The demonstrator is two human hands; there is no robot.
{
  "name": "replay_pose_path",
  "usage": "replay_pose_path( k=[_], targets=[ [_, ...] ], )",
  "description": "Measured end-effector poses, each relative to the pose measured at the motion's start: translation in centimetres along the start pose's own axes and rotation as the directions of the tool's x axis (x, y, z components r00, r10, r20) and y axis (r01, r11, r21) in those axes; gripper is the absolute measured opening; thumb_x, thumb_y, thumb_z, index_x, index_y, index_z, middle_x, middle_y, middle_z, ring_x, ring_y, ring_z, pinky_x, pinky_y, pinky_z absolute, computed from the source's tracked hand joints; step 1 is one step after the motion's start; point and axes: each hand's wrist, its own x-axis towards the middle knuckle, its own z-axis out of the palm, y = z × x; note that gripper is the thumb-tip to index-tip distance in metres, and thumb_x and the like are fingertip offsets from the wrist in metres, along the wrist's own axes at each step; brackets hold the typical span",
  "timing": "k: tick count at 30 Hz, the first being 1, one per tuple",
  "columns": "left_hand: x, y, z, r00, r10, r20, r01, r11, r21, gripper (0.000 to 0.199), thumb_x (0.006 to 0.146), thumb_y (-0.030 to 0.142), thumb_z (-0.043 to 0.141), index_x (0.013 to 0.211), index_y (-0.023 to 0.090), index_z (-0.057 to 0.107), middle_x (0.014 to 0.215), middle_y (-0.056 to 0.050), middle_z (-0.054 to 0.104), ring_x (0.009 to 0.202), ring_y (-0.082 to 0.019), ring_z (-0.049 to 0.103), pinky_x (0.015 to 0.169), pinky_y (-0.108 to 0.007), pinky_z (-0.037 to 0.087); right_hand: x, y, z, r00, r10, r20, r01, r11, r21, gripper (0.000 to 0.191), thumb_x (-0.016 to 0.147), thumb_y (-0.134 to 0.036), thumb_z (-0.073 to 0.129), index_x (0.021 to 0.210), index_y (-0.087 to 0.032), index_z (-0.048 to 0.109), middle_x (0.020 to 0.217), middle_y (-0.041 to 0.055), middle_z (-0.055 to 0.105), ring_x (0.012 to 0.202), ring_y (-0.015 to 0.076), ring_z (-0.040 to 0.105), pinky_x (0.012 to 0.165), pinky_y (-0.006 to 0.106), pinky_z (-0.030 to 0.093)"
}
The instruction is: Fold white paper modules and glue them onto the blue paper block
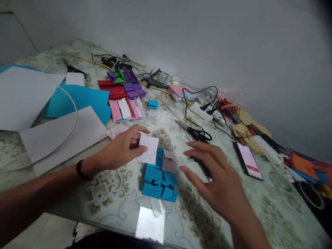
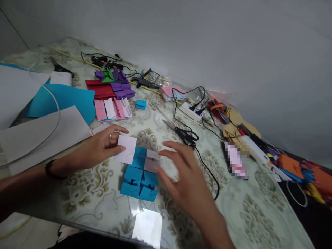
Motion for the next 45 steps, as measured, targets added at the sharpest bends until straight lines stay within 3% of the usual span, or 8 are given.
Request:
replay_pose_path(
  k=[3,8,16,24,30,37,45],
  targets=[
    [0.0,-0.2,0.2,1.0,-0.023,0.002,0.023,1.0,-0.014,0.035,0.093,0.026,0.067,0.125,0.023,0.054,0.089,-0.001,0.07,0.079,-0.018,0.069,0.063,-0.026,0.049,2.4,-3.2,2.2,0.986,-0.142,0.085,0.132,0.984,0.12,0.035,0.098,-0.038,0.07,0.127,-0.023,0.057,0.145,0.0181,0.057,0.136,0.0353,0.054,0.111,0.057,0.05],
    [0.1,-0.1,0.2,0.998,-0.064,-0.02,0.064,0.998,-0.019,0.031,0.095,0.029,0.065,0.124,0.023,0.056,0.082,0.001,0.071,0.071,-0.015,0.065,0.058,-0.023,0.044,4.0,-3.4,4.4,0.982,-0.169,0.086,0.153,0.974,0.168,0.041,0.096,-0.032,0.075,0.131,-0.022,0.057,0.142,0.018,0.058,0.131,0.0363,0.054,0.108,0.061,0.05],
    [0.2,0.5,-0.3,0.996,-0.092,-0.018,0.091,0.994,-0.066,0.022,0.097,0.03,0.062,0.116,0.019,0.066,0.084,-0.003,0.076,0.075,-0.018,0.071,0.062,-0.026,0.05,3.0,-3.6,4.6,0.988,-0.147,0.048,0.137,0.975,0.173,0.036,0.095,-0.026,0.075,0.128,-0.021,0.061,0.132,0.0164,0.059,0.121,0.0344,0.055,0.102,0.055,0.052],
    [0.4,0.5,-0.4,0.998,-0.027,-0.056,0.032,0.995,0.095,0.021,0.095,0.024,0.059,0.104,0.018,0.077,0.083,-0.003,0.075,0.072,-0.016,0.069,0.064,-0.025,0.051,2.6,-3.7,5.0,0.991,-0.133,0.029,0.121,0.959,0.255,0.025,0.093,-0.015,0.072,0.115,-0.019,0.061,0.126,0.0153,0.059,0.118,0.032,0.056,0.099,0.05,0.053],
    [0.2,1.1,-0.4,0.998,-0.019,-0.065,0.025,0.995,0.097,0.023,0.092,0.026,0.062,0.107,0.019,0.076,0.086,-0.003,0.075,0.076,-0.016,0.067,0.065,-0.025,0.049,2.4,-3.9,5.3,0.993,-0.116,0.032,0.103,0.959,0.263,0.044,0.094,-0.028,0.077,0.132,-0.019,0.057,0.127,0.0152,0.06,0.118,0.0321,0.057,0.099,0.05,0.053],
    [0.1,1.6,-0.5,0.995,-0.064,-0.074,0.066,0.997,0.03,0.022,0.09,0.027,0.063,0.106,0.019,0.077,0.078,0.001,0.07,0.068,-0.013,0.062,0.059,-0.022,0.045,2.4,-4.2,5.4,0.988,-0.14,-0.058,0.149,0.971,0.186,0.029,0.099,-0.021,0.07,0.125,-0.02,0.059,0.121,0.0141,0.06,0.113,0.0301,0.059,0.094,0.048,0.055],
    [0.3,1.2,-0.6,0.996,-0.026,-0.082,0.033,0.996,0.077,0.021,0.091,0.024,0.061,0.104,0.019,0.077,0.078,0.0,0.072,0.068,-0.013,0.065,0.06,-0.023,0.048,2.3,-4.3,5.2,0.997,-0.071,-0.044,0.081,0.95,0.3,0.011,0.099,-0.013,0.066,0.105,-0.021,0.06,0.115,0.0105,0.058,0.109,0.026,0.058,0.092,0.043,0.054]
  ],
)
